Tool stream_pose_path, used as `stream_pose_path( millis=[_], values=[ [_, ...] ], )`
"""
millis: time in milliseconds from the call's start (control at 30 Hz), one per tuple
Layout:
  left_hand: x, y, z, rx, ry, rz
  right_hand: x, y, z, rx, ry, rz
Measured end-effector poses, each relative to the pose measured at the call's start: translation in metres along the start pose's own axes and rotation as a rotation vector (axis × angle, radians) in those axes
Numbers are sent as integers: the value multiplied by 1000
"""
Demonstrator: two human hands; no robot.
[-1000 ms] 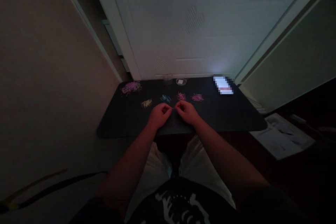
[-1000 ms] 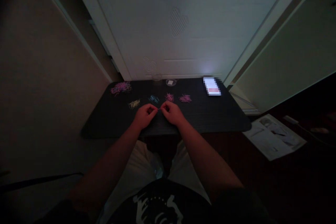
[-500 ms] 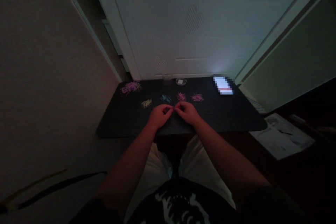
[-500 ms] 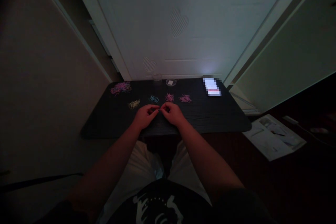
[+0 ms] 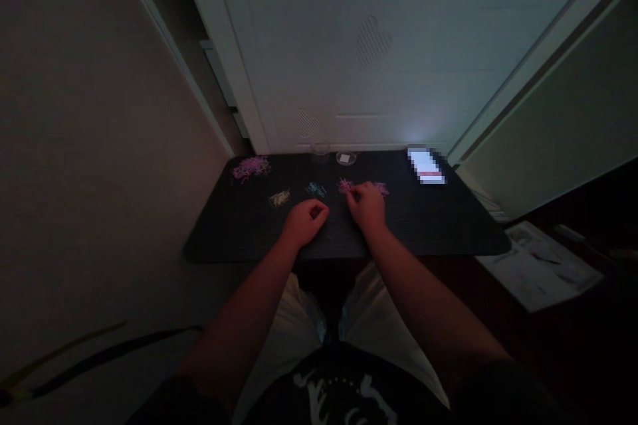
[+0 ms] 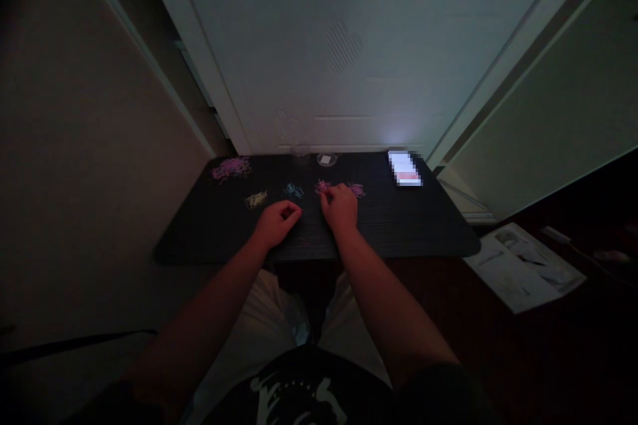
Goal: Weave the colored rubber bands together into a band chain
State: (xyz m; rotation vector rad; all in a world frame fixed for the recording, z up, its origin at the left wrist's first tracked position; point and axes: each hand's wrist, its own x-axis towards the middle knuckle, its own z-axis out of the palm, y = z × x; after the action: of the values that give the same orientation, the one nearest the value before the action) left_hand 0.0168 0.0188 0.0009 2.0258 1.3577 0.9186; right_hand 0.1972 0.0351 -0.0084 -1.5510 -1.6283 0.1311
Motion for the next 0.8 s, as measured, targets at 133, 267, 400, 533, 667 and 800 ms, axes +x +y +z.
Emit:
stream_pose_path(
  millis=[133, 267, 400, 533, 667, 800],
  values=[
    [0, 0, 0, 11, -10, -11, 2, 4, -1, -85, 62, 36],
    [1, -1, 0, -15, 10, -20, -2, 1, -4, -35, 22, 55],
    [3, -2, 0, -79, 51, -55, -11, -9, -12, 85, -258, -61],
    [4, -2, -2, -144, 63, -59, -29, -18, -24, 90, -568, -298],
    [3, -2, -2, -153, 60, -53, -44, -20, -32, 86, -578, -347],
    [3, -3, -1, -143, 56, -63, -50, -19, -30, 64, -560, -308]
  ],
)
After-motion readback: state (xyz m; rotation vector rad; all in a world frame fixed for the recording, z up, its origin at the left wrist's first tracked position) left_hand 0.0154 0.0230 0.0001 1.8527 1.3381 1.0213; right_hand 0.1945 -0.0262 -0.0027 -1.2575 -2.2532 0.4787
